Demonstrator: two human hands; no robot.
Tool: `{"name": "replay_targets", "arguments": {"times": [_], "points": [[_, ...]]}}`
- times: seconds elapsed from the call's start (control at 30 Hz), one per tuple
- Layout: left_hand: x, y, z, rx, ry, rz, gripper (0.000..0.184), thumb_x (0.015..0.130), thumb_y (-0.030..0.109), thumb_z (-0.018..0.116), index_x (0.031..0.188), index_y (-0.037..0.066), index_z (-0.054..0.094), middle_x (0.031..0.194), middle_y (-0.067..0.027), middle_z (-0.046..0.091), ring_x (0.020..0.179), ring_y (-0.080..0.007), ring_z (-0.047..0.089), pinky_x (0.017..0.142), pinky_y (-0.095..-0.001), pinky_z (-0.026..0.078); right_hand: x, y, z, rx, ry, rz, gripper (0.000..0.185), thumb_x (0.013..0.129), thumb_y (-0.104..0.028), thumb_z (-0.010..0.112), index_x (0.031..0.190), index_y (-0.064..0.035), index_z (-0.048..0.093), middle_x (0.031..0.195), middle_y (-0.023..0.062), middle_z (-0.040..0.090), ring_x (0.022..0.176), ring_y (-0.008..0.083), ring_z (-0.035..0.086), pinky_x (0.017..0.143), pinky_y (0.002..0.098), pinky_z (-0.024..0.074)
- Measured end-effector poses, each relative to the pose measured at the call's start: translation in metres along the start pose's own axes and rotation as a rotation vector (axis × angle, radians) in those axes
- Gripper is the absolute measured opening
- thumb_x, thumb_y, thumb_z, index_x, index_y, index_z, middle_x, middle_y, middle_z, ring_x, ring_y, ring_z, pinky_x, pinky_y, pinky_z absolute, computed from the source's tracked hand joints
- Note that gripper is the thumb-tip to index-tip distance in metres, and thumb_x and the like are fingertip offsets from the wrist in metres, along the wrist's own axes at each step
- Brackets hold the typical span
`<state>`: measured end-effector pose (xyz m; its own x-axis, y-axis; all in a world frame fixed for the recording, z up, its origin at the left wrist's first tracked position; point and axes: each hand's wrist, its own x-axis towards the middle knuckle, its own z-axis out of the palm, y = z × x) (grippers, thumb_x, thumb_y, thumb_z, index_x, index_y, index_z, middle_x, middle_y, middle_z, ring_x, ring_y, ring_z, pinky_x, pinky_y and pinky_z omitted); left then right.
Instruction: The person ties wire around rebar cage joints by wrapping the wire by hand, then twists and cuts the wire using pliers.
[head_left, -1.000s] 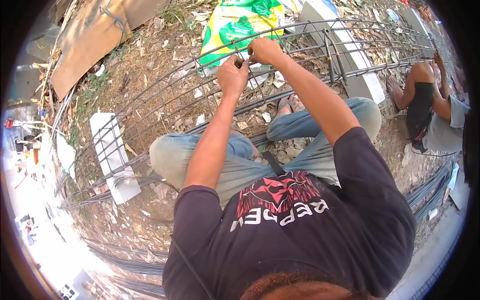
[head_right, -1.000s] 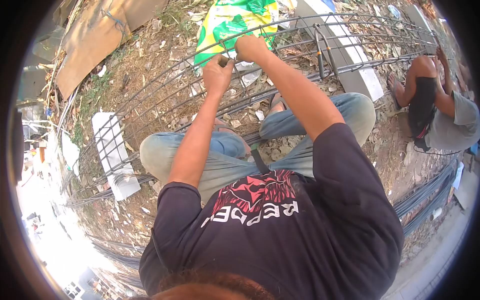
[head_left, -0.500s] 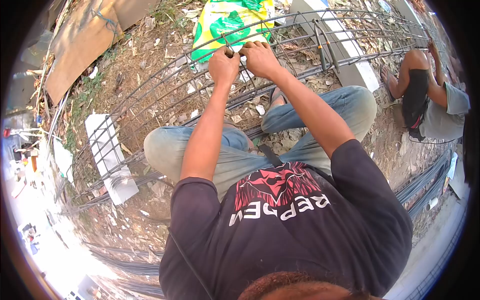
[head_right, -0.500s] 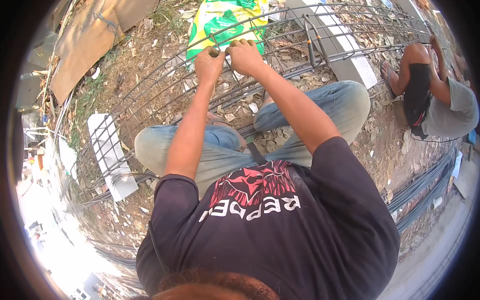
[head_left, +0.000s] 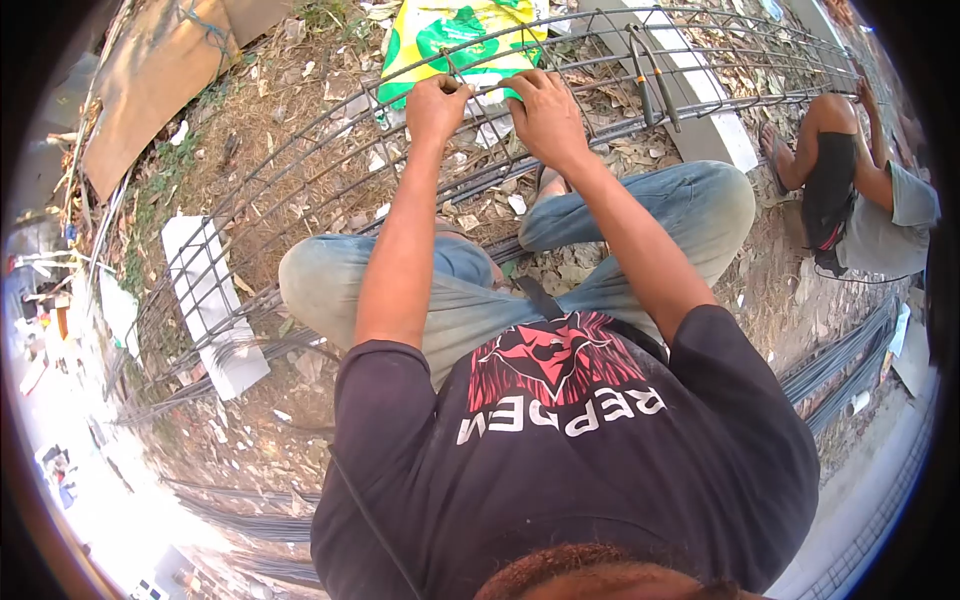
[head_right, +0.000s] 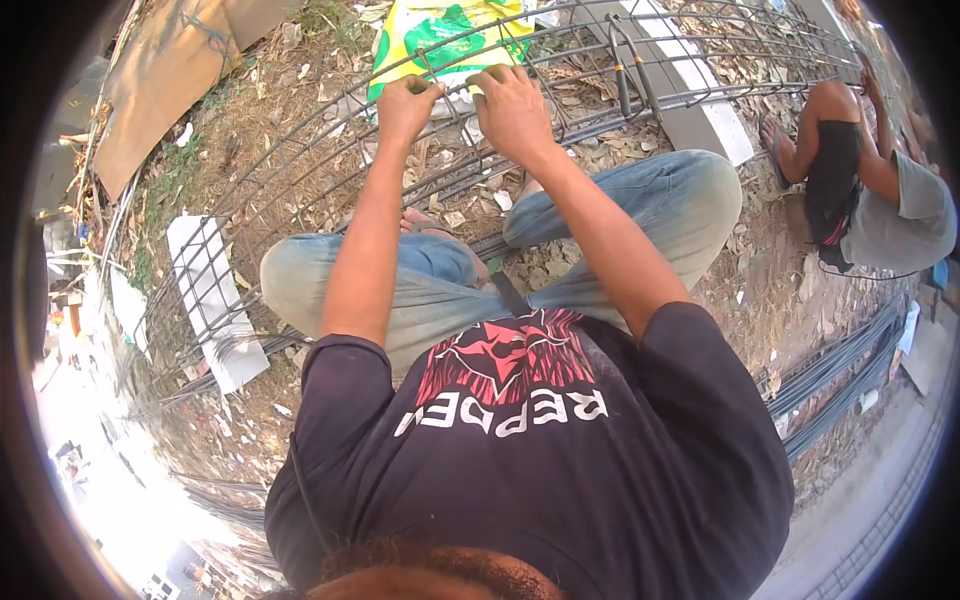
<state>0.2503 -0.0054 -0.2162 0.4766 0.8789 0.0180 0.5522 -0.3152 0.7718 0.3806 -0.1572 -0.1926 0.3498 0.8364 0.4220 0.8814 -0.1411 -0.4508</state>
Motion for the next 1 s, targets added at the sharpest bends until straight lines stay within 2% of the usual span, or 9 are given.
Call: {"name": "replay_targets", "arguments": {"times": [0.17,0.3,0.43,0.67,0.77,0.8,0.83,0.9,1.0], "points": [[0.016,-0.013,-0.004,-0.028,-0.127,-0.099,0.036,0.083,0.038,0.08,0.091,0.004,0.082,0.083,-0.0157,0.078,0.076,-0.0266,0.075,0.073,-0.0379,0.057,0.071,0.019,0.029,-0.136,-0.032,-0.374,0.032,0.09,-0.004,0.061,0.119,-0.0132,0.072,0.128,0.0068,0.069,0.128,0.0291,0.06,0.109,0.0513,0.0443],[0.016,-0.013,-0.005,-0.052,-0.126,-0.077,0.035,0.083,0.038,0.079,0.092,0.005,0.082,0.084,-0.0152,0.078,0.077,-0.0278,0.075,0.073,-0.0388,0.057,0.106,0.026,0.048,-0.433,-0.774,-0.221,0.015,0.087,-0.014,0.066,0.098,-0.0112,0.076,0.107,0.0109,0.076,0.114,0.0303,0.069,0.103,0.0536,0.0484],[0.023,-0.019,-0.004,0.029,-0.146,-0.134,0.035,0.084,0.041,0.077,0.086,0.006,0.082,0.079,-0.014,0.077,0.075,-0.0273,0.074,0.073,-0.0404,0.057,0.118,0.031,0.025,-0.448,-0.438,-0.508,0.014,0.088,-0.011,0.064,0.096,-0.0078,0.075,0.102,0.0108,0.074,0.105,0.0306,0.07,0.097,0.0517,0.0514],[0.07,-0.064,0.014,0.056,-0.326,-0.16,0.036,0.085,0.032,0.079,0.076,-0.003,0.076,0.071,-0.0157,0.074,0.061,-0.0168,0.07,0.06,-0.0384,0.056,-0.005,-0.019,-0.029,-0.026,-0.47,-0.067,0.02,0.089,-0.007,0.057,0.101,-0.0074,0.073,0.105,0.0149,0.073,0.105,0.0358,0.069,0.088,0.0491,0.0553],[0.055,-0.045,-0.002,0.045,-0.338,-0.176,0.042,0.084,0.035,0.082,0.079,-0.006,0.073,0.074,-0.0202,0.073,0.064,-0.0319,0.071,0.065,-0.0455,0.056,-0.009,-0.02,0.0,0.246,-0.538,0.289,0.026,0.082,-0.012,0.059,0.101,-0.0035,0.075,0.098,0.0224,0.075,0.096,0.0401,0.071,0.085,0.0495,0.0557],[0.071,-0.081,0.015,0.262,-0.214,0.088,0.039,0.083,0.033,0.082,0.086,-0.005,0.075,0.079,-0.021,0.075,0.074,-0.0347,0.074,0.071,-0.0467,0.056,-0.007,-0.006,0.027,0.367,-0.504,0.205,0.025,0.08,-0.012,0.06,0.097,-0.0017,0.075,0.096,0.0234,0.074,0.093,0.0391,0.071,0.084,0.0484,0.0556],[0.087,-0.118,0.029,0.087,-0.252,-0.019,0.04,0.082,0.033,0.082,0.096,-0.004,0.077,0.09,-0.022,0.076,0.089,-0.0386,0.074,0.082,-0.0482,0.056,-0.001,-0.006,0.033,0.509,-0.523,0.203,0.023,0.08,-0.013,0.061,0.094,0.0006,0.074,0.092,0.0219,0.073,0.087,0.0349,0.071,0.082,0.0463,0.0551],[0.032,-0.02,-0.016,0.304,-0.083,0.007,0.045,0.085,0.031,0.08,0.114,-0.002,0.074,0.105,-0.0244,0.075,0.101,-0.0385,0.072,0.093,-0.0437,0.053,0.011,-0.019,-0.003,1.11,-0.702,0.498,0.017,0.087,-0.014,0.063,0.094,-0.0009,0.073,0.077,0.0064,0.064,0.068,0.0172,0.06,0.061,0.0362,0.052],[0.035,-0.002,-0.047,-0.118,-0.157,0.144,0.039,0.1,0.031,0.066,0.116,-0.004,0.072,0.103,-0.0166,0.076,0.096,-0.0275,0.073,0.085,-0.0391,0.055,0.021,-0.025,-0.045,1.319,-0.606,0.622,0.018,0.095,-0.015,0.06,0.104,-0.0035,0.07,0.077,-0.0024,0.059,0.063,0.01,0.055,0.054,0.03,0.0482]]}}
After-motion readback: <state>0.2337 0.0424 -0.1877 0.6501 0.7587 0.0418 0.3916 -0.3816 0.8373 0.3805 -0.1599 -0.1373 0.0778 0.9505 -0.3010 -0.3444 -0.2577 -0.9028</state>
